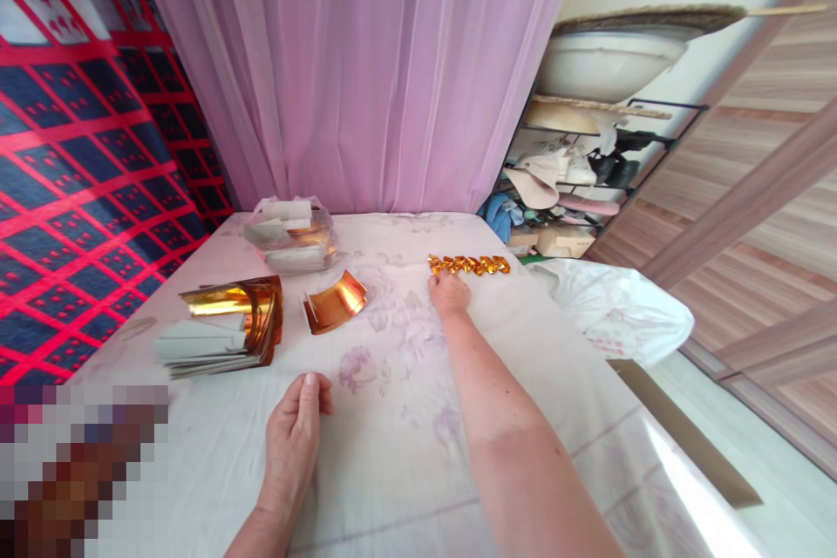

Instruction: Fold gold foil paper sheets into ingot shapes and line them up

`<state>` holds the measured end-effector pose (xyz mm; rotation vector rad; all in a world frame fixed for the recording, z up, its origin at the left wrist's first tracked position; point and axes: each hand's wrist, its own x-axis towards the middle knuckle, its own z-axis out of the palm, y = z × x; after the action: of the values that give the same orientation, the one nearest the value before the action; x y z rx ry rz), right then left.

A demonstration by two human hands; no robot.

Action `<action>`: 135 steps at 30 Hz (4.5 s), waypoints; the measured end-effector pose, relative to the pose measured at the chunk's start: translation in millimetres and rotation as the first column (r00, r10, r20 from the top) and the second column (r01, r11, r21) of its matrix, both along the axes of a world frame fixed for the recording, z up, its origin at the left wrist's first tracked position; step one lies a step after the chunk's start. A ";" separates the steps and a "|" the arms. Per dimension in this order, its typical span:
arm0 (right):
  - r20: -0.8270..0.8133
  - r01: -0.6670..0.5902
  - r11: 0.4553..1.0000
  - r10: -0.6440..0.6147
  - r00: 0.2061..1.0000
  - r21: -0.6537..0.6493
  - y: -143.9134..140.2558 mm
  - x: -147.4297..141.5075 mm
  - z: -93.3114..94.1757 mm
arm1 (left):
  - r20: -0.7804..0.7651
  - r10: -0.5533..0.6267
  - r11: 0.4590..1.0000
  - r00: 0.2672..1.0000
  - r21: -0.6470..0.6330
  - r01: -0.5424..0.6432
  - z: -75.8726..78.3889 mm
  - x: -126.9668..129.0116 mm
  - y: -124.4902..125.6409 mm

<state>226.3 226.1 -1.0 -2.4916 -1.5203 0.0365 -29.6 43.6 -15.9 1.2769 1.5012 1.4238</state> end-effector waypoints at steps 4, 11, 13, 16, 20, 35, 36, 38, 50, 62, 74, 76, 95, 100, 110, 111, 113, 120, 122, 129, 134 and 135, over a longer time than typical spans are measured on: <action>-0.007 -0.069 0.998 0.069 0.998 -0.008 -14.3 -1.8 0.3 | -0.001 -0.004 1.000 1.000 0.014 0.004 1.0 0.1 1.3; -0.044 -0.234 0.972 0.234 0.971 0.007 -51.5 -28.3 8.6 | 0.041 -0.003 1.000 0.999 0.028 0.002 2.7 0.0 3.6; -0.069 -0.282 0.959 0.284 0.956 0.030 -59.5 -43.0 9.9 | 0.068 0.001 0.999 0.998 0.032 -0.003 3.7 -0.3 3.9; -0.125 -0.344 0.936 0.350 0.928 0.066 -64.8 -66.7 9.8 | 0.108 0.008 0.999 0.994 0.039 -0.012 4.9 -0.7 4.3; -0.205 -0.365 0.924 0.382 0.901 0.116 -58.2 -91.8 10.2 | 0.114 0.014 0.998 0.993 0.055 -0.020 5.8 -1.0 4.7; -0.333 -0.253 0.959 0.282 0.900 0.128 -20.4 -130.3 21.2 | 0.134 0.000 0.999 0.991 0.054 -0.007 6.1 0.6 6.7; -0.339 -0.247 0.960 0.278 0.899 0.133 -20.4 -130.8 20.8 | 0.134 -0.002 0.999 0.991 0.053 -0.006 5.7 0.6 6.7; -0.352 -0.235 0.960 0.274 0.895 0.150 -21.1 -130.3 19.7 | 0.132 -0.002 0.999 0.991 0.051 -0.005 4.5 0.4 7.0; -0.565 -0.019 0.936 0.227 0.793 0.351 -47.2 -94.5 -0.5 | 0.110 -0.001 0.998 0.994 0.063 -0.006 3.9 -0.4 8.2; -0.572 -0.027 0.866 0.353 0.740 0.500 -141.9 -43.3 -23.1 | 0.077 0.012 0.999 0.997 0.048 -0.016 1.4 -1.7 10.7; -0.590 0.080 0.794 0.376 0.714 0.603 -185.2 -44.7 -33.0 | -0.093 -0.084 0.990 0.992 0.105 0.093 5.7 -1.4 4.3; -0.570 0.079 0.774 0.389 0.724 0.628 -188.8 -47.9 -29.1 | -0.141 -0.154 0.980 0.978 0.105 0.169 7.5 0.6 -0.5; 0.313 -0.754 0.248 0.798 0.514 0.608 -254.3 -61.5 -7.7 | -0.019 -0.170 0.985 0.985 0.005 0.171 -1.0 -10.2 9.6; 0.310 -0.799 0.241 0.830 0.464 0.550 -267.8 -66.4 -8.6 | -0.157 -0.247 0.966 0.956 0.031 0.255 -9.2 -10.7 12.6; 0.157 -0.839 0.314 0.895 0.418 0.446 -277.3 -71.7 -18.2 | -0.637 -0.373 0.863 0.675 0.028 0.504 -1.4 -21.4 -18.9; 0.155 -0.841 0.320 0.894 0.420 0.437 -277.8 -71.8 -17.9 | -0.665 -0.407 0.840 0.626 -0.002 0.543 -0.2 -22.7 -26.5; 0.152 -0.846 0.324 0.895 0.419 0.424 -279.7 -72.1 -16.9 | -0.702 -0.448 0.807 0.554 -0.049 0.589 0.9 -24.7 -40.7; 0.126 -0.847 0.346 0.896 0.426 0.405 -293.4 -72.6 -15.9 | -0.792 -0.486 0.775 0.369 -0.196 0.601 2.0 -29.0 -67.3; 0.103 -0.828 0.353 0.894 0.435 0.437 -297.2 -71.9 -16.0 | -0.786 -0.493 0.773 0.374 -0.198 0.603 2.9 -29.4 -71.2; 0.002 -0.764 0.363 0.903 0.430 0.533 -306.9 -72.4 -13.7 | -0.764 -0.513 0.754 0.391 -0.183 0.631 4.0 -33.5 -81.0; -0.128 -0.697 0.425 0.890 0.437 0.577 -307.6 -72.8 -12.5 | -0.716 -0.539 0.740 0.444 -0.152 0.655 -2.0 -38.8 -79.3; -0.177 -0.672 0.464 0.875 0.451 0.577 -305.5 -72.6 -12.1 | -0.705 -0.545 0.739 0.454 -0.148 0.658 -2.7 -39.7 -78.7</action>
<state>153.7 -79.5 -13.1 -1.0882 -2.0364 0.3715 -69.2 -35.1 -18.6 2.3635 1.1298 0.5401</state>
